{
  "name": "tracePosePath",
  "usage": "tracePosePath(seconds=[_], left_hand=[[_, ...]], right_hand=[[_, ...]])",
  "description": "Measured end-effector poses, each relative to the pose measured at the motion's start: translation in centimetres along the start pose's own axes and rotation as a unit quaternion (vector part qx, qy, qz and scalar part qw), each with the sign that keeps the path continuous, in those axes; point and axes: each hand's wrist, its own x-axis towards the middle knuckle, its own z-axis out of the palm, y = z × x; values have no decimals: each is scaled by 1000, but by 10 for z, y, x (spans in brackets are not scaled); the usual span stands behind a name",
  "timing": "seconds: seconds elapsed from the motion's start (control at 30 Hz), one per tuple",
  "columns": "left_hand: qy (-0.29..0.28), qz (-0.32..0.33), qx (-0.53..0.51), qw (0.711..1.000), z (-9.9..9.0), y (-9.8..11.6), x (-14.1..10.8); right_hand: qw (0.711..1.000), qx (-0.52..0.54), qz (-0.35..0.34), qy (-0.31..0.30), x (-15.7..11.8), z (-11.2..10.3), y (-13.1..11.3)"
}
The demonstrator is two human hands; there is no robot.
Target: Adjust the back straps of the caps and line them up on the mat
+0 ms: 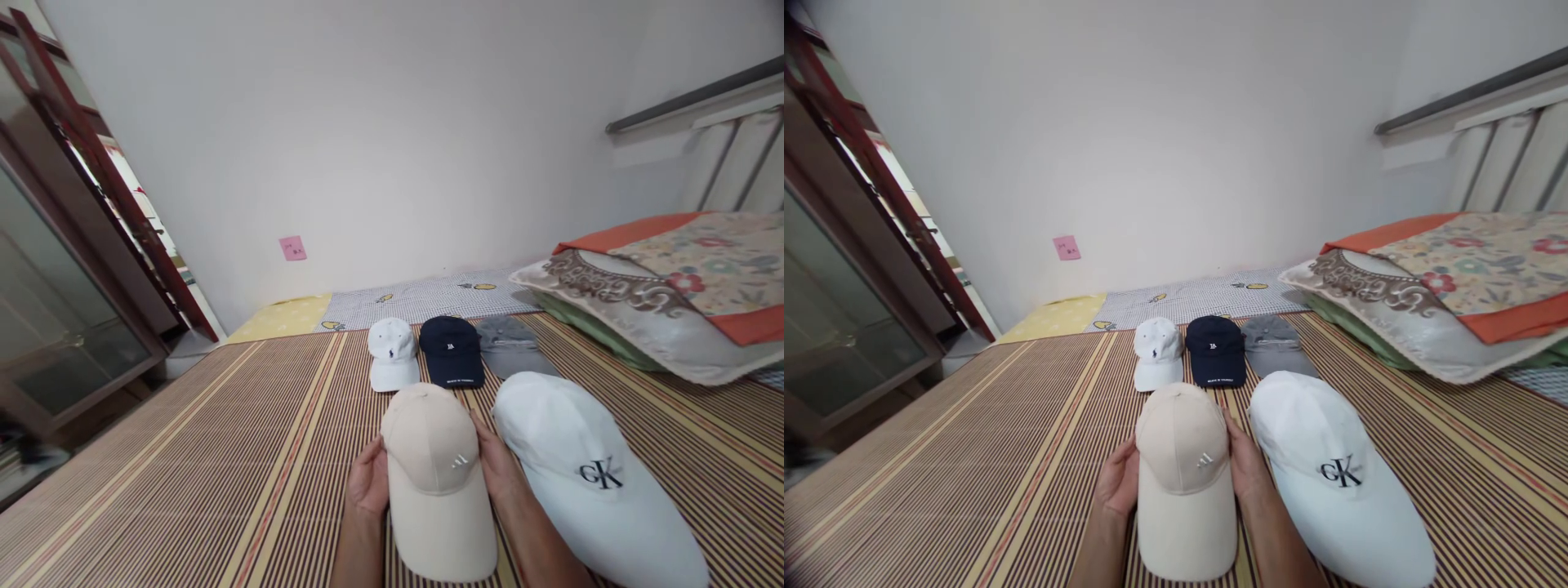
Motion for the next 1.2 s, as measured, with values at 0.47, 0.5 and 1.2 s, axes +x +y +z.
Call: tracePosePath(seconds=[0.47, 0.5, 1.2], left_hand=[[119, -10, 36, 992, 5, 3, -1], [132, -9, 40, 990, 6, 4, -1], [269, 57, 8, 961, 15, 1, 1]], right_hand=[[1000, -11, -7, 27, 6, -7, 0], [1000, -11, -5, 27, 6, -7, 0], [995, -23, -67, 70, 13, -19, 0]])
